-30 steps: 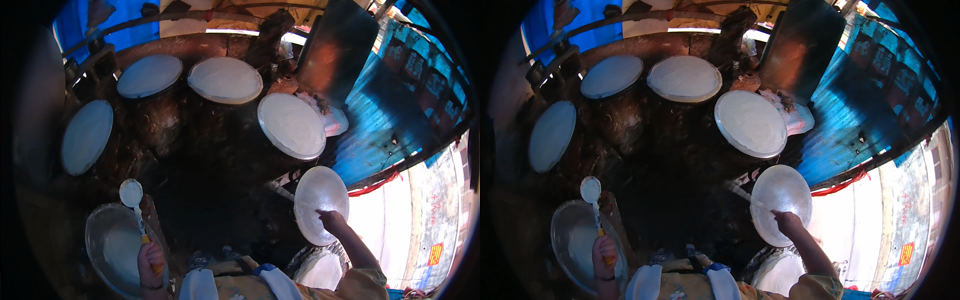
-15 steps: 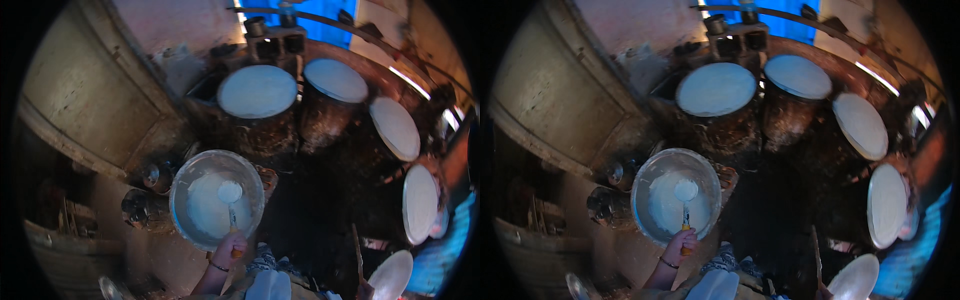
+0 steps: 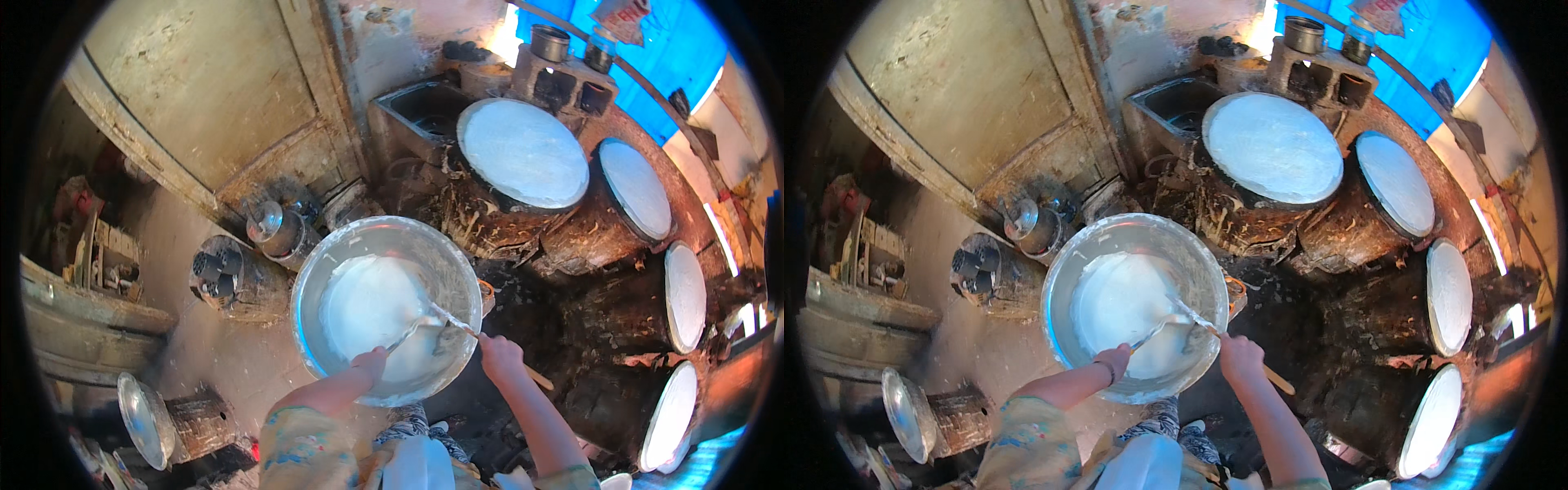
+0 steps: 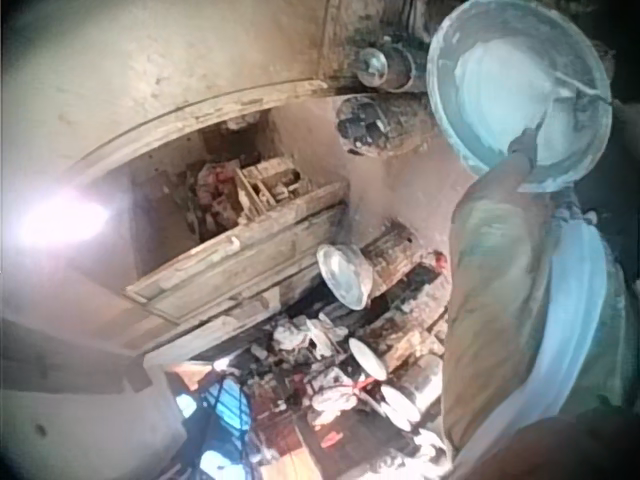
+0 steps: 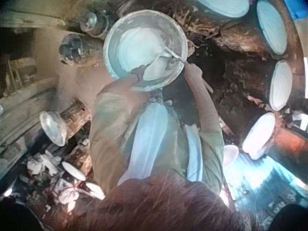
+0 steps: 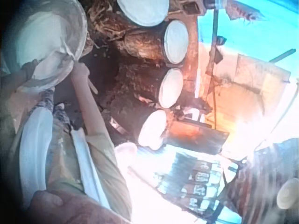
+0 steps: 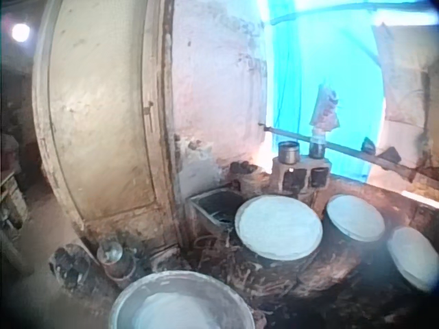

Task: The person ladles batter onto multiple hot plates, rotates through them to spread the batter into thin discs using a flat tool, and peels the cooked wrappers off the plates using a thin stick.

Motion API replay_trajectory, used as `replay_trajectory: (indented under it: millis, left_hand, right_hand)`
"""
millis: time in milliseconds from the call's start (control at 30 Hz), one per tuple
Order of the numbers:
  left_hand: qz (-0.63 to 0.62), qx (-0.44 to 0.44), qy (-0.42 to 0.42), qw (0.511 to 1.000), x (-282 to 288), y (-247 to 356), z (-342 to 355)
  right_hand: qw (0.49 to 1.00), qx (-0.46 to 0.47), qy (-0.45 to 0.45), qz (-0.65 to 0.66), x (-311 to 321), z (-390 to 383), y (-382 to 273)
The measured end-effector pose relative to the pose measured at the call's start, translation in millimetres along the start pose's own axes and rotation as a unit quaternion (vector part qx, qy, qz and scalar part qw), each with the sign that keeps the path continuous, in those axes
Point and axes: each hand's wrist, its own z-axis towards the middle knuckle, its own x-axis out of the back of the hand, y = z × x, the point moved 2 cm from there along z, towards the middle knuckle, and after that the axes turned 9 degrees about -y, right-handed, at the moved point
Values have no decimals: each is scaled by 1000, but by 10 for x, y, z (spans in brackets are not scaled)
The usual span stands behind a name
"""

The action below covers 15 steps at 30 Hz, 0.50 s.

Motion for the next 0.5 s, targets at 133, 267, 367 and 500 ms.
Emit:
replay_trajectory:
  millis: [133, 267, 367, 500]
  left_hand:
    - [-52, -32, -44, 997, -455, -439, -205]
    - [-61, -122, -211, 968, -1019, -304, -160]
    - [-360, -235, -305, 850, -1529, -173, 332]
    - [-838, 0, -494, 231, -979, 387, -45]
  right_hand:
    - [977, -7, -173, -120, 169, 222, -519]
    - [977, 74, -176, -98, 130, 99, -656]
    - [972, 73, -213, -70, 145, -65, -646]
    - [978, 22, -207, 5, 136, -353, -491]
